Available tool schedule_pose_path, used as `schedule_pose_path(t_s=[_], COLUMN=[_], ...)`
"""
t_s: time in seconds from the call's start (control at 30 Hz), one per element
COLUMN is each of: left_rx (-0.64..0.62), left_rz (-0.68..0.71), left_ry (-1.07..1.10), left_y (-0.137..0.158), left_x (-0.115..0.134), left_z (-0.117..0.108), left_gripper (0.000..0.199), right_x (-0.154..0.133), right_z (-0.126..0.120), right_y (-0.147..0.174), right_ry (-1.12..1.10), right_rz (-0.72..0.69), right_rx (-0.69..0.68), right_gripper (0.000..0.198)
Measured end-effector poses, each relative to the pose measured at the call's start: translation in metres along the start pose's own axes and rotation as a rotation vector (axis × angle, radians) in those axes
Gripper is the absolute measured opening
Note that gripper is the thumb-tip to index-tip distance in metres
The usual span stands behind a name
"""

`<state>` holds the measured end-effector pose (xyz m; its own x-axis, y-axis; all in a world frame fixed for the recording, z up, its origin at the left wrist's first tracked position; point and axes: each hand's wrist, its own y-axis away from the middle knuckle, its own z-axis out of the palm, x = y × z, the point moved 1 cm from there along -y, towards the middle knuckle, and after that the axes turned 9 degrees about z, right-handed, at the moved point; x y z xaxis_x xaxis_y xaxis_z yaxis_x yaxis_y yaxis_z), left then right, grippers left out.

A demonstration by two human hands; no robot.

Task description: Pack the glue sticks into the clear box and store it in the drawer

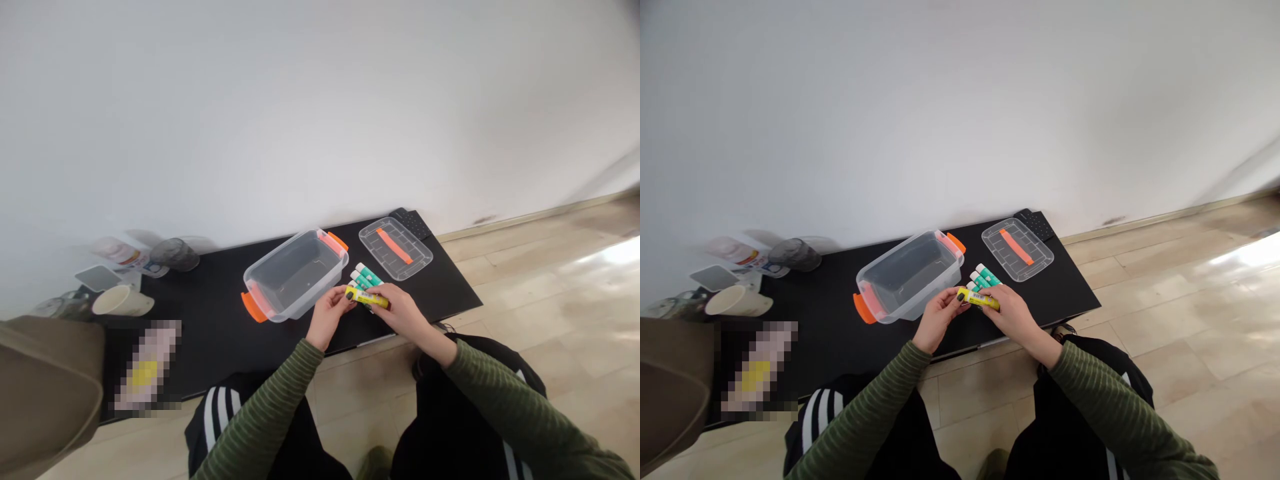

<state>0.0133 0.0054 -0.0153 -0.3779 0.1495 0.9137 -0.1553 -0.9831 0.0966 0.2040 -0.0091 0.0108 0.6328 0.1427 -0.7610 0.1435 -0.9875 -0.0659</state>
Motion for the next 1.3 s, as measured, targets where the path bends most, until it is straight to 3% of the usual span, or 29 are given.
schedule_pose_path(t_s=[0.37, 0.93, 1.03, 1.13, 1.3], left_rx=[-0.025, -0.057, -0.028, -0.003, -0.119], left_rz=[0.013, 0.076, 0.168, 0.266, 0.362], left_ry=[-0.054, -0.210, -0.352, -0.651, -1.094], left_y=[0.001, -0.001, -0.003, -0.005, -0.010], left_x=[-0.003, -0.010, -0.005, 0.000, -0.006], left_z=[0.002, -0.002, -0.008, -0.018, -0.028], left_gripper=[0.044, 0.042, 0.039, 0.035, 0.038], right_x=[0.006, 0.002, 0.011, 0.027, 0.050], right_z=[0.002, 0.006, -0.004, -0.015, -0.017], right_y=[0.001, -0.004, -0.021, -0.045, -0.071], right_ry=[-0.107, 0.114, 0.243, 0.356, 0.513], right_rz=[0.188, 0.141, 0.179, 0.279, 0.421], right_rx=[-0.076, -0.155, -0.074, -0.006, -0.005], right_gripper=[0.031, 0.022, 0.022, 0.022, 0.026])
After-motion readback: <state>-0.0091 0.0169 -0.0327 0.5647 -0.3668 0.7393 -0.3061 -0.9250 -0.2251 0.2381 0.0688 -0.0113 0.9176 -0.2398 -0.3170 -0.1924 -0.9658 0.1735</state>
